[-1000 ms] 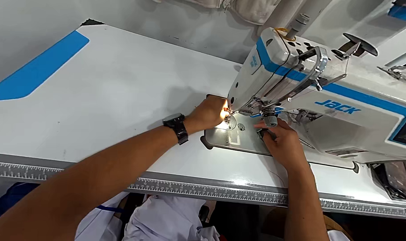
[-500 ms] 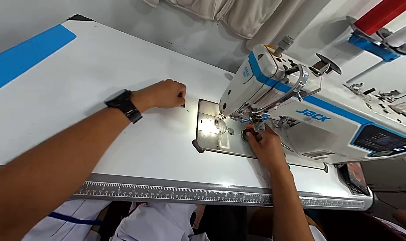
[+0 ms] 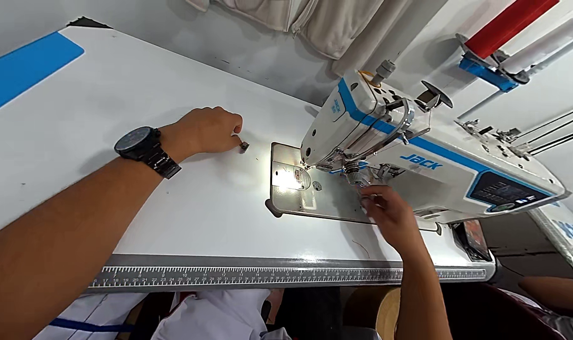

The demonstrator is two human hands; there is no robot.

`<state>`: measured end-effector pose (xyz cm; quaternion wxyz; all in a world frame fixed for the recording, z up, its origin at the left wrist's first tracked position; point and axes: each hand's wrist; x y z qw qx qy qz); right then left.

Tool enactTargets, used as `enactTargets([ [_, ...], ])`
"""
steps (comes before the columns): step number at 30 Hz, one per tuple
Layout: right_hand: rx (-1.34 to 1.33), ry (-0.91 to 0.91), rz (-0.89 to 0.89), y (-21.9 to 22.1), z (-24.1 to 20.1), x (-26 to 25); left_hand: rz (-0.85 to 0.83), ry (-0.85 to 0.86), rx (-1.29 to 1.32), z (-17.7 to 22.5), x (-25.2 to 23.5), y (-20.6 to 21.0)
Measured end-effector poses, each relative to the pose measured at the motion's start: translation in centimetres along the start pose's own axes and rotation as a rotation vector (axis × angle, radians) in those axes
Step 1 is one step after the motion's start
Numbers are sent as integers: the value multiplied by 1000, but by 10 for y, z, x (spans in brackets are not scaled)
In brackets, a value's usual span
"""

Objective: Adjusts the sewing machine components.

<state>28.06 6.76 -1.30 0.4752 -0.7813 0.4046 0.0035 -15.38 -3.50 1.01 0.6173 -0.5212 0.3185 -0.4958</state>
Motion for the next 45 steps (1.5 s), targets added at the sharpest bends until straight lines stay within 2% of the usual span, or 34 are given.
enactTargets([
  [3, -789, 408, 339, -10, 5, 20, 88, 55, -5, 1, 3, -1],
  [5, -1071, 562, 475, -18, 5, 18, 103, 99, -7, 4, 5, 0],
  [6, -1031, 582, 493, -22, 7, 13, 113, 123, -5, 6, 6, 0],
  [7, -843, 558, 472, -24, 10, 6, 120, 140, -4, 8, 8, -1],
  [8, -543, 487, 413, -24, 15, -2, 131, 154, -8, 9, 10, -2],
  [10, 90, 287, 155, -27, 27, -19, 165, 184, -17, 10, 12, -3],
  [12, 415, 229, -81, -23, 31, -39, 202, 210, -26, 8, 12, -6],
  [15, 583, 304, -306, -16, 21, -67, 244, 278, 3, 4, 13, -7],
  [17, 686, 251, -305, -11, 6, -74, 259, 388, 31, 7, 15, 0],
  [21, 798, -274, -163, 11, -32, -49, 292, 727, 112, 46, 37, 38],
  [23, 775, -425, -175, 34, -54, -34, 320, 846, 145, 65, 51, 59],
  [24, 755, -485, -179, 47, -64, -27, 304, 853, 140, 72, 57, 68],
  [26, 686, -545, -159, 69, -80, -17, 235, 803, 102, 80, 66, 79],
  [28, 567, -492, -184, 81, -91, -12, 214, 795, 79, 81, 67, 83],
  [31, 183, -160, -395, 68, -93, -12, 140, 835, 46, 76, 64, 76],
  [33, -106, 52, -486, 48, -80, -16, -19, 801, 31, 66, 59, 58],
  [35, -346, 146, -485, 35, -63, -19, -208, 717, 91, 50, 48, 36],
  [37, -454, 230, -440, 29, -51, -24, -368, 635, 225, 26, 34, 14],
  [39, -470, 331, -371, 31, -47, -36, -548, 474, 364, -2, 28, -8],
  [41, -404, 389, -305, 37, -44, -56, -653, 326, 428, -27, 27, -25],
  [43, -169, 336, -249, 46, -30, -79, -682, 280, 462, -44, 25, -30],
  [45, 143, 188, -242, 56, -4, -102, -693, 272, 500, -48, 24, -29],
])
Point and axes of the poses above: each hand's wrist, its own x-axis away from the middle knuckle, its own y-axis out of the palm, z = x × y, and after that the axes turned 8 degrees about -y, right-handed
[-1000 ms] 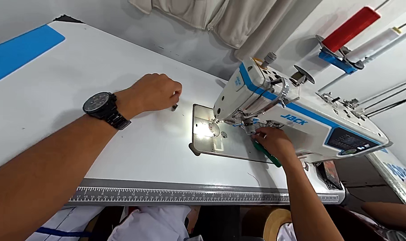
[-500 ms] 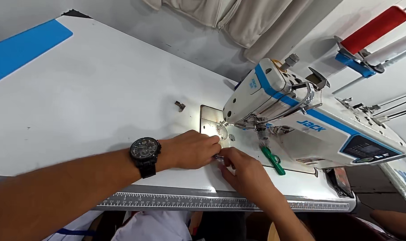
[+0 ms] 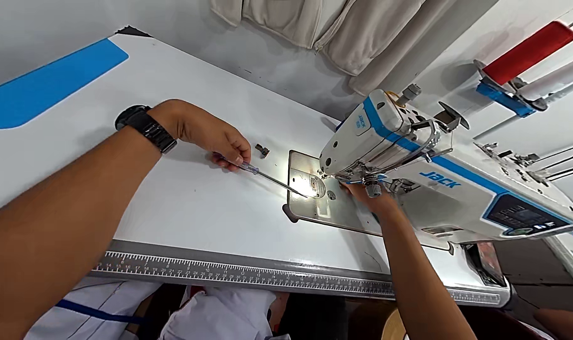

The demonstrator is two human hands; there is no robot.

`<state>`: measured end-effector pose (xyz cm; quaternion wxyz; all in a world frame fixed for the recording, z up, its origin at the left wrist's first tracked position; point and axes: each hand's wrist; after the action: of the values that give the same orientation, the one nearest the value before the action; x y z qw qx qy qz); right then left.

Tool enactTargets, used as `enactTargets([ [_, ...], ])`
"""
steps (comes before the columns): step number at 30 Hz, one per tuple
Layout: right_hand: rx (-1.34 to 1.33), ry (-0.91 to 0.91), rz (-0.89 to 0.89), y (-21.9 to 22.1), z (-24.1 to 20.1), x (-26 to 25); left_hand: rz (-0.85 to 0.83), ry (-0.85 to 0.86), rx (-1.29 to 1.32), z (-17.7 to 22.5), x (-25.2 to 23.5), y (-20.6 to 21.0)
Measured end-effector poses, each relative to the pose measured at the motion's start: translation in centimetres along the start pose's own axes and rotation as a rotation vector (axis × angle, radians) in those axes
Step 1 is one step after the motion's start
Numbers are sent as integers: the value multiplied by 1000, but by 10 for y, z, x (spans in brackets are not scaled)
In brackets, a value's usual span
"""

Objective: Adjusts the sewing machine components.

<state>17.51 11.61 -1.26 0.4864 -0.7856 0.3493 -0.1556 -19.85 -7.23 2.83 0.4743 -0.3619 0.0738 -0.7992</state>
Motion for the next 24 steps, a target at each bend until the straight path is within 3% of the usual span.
enactTargets([
  [2, 196, 41, -69, 1, -1, -15, -4, 18, -4, 2, -4, 2],
  [4, 232, 128, -66, 7, 5, -19, -10, 23, -20, 6, -7, 5],
  [9, 308, -38, 90, 36, 43, -25, 9, -31, -9, 7, -9, 5],
  [14, 194, -158, -79, 8, 19, -13, 27, -22, 113, 6, -11, 7],
  [20, 263, -155, -75, 1, 10, -7, 84, 30, 127, -4, -9, 2],
  [24, 143, -397, -50, 5, 6, -13, 130, 16, 236, -17, -1, -4],
])
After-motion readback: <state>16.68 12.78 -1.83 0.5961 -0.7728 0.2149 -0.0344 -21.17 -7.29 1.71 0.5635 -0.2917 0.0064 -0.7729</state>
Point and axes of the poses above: each hand's wrist, its own x-axis away from the middle knuckle, its own y-axis out of the palm, z = x × y, and after that the axes turned 8 degrees about -y, right-handed
